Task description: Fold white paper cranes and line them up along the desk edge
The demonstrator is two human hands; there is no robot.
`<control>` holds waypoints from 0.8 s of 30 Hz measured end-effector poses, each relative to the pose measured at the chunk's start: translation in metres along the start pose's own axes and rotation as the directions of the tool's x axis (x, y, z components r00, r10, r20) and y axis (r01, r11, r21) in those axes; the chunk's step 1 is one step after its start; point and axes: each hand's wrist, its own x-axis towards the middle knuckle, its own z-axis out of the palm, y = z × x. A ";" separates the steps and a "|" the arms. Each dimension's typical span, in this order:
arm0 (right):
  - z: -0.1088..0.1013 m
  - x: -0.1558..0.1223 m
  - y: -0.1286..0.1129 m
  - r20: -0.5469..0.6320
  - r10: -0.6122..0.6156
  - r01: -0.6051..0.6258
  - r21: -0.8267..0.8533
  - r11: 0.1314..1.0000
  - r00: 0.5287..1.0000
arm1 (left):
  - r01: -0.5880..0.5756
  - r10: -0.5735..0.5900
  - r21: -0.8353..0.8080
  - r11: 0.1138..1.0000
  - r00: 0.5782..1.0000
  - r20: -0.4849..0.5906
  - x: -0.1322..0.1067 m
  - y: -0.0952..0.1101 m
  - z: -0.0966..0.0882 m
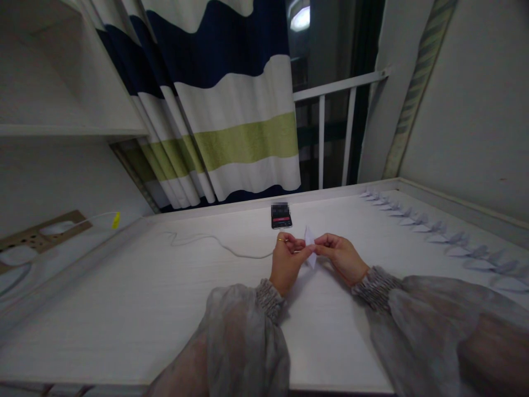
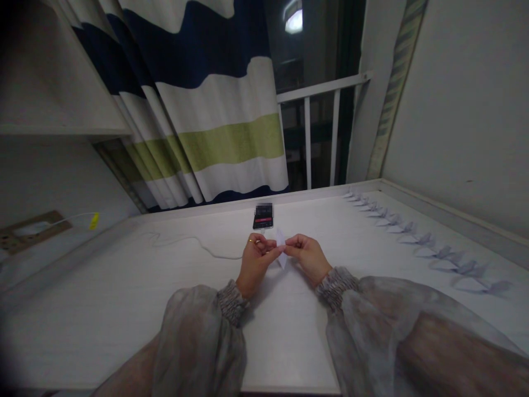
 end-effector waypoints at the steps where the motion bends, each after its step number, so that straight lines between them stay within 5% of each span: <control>1: 0.000 0.000 0.000 0.003 -0.001 0.001 0.002 1.000 1.000 | 0.013 -0.014 -0.015 1.000 1.000 -0.011 0.000 0.001 0.001; 7: 0.001 -0.001 0.000 0.040 0.038 -0.039 0.025 0.999 0.998 | 0.064 -0.069 -0.080 0.995 0.996 -0.058 0.003 0.004 0.000; 24: -0.001 0.001 -0.001 0.075 -0.109 0.112 -0.033 0.993 0.991 | 0.061 -0.049 -0.129 0.990 0.994 0.101 0.000 0.000 0.003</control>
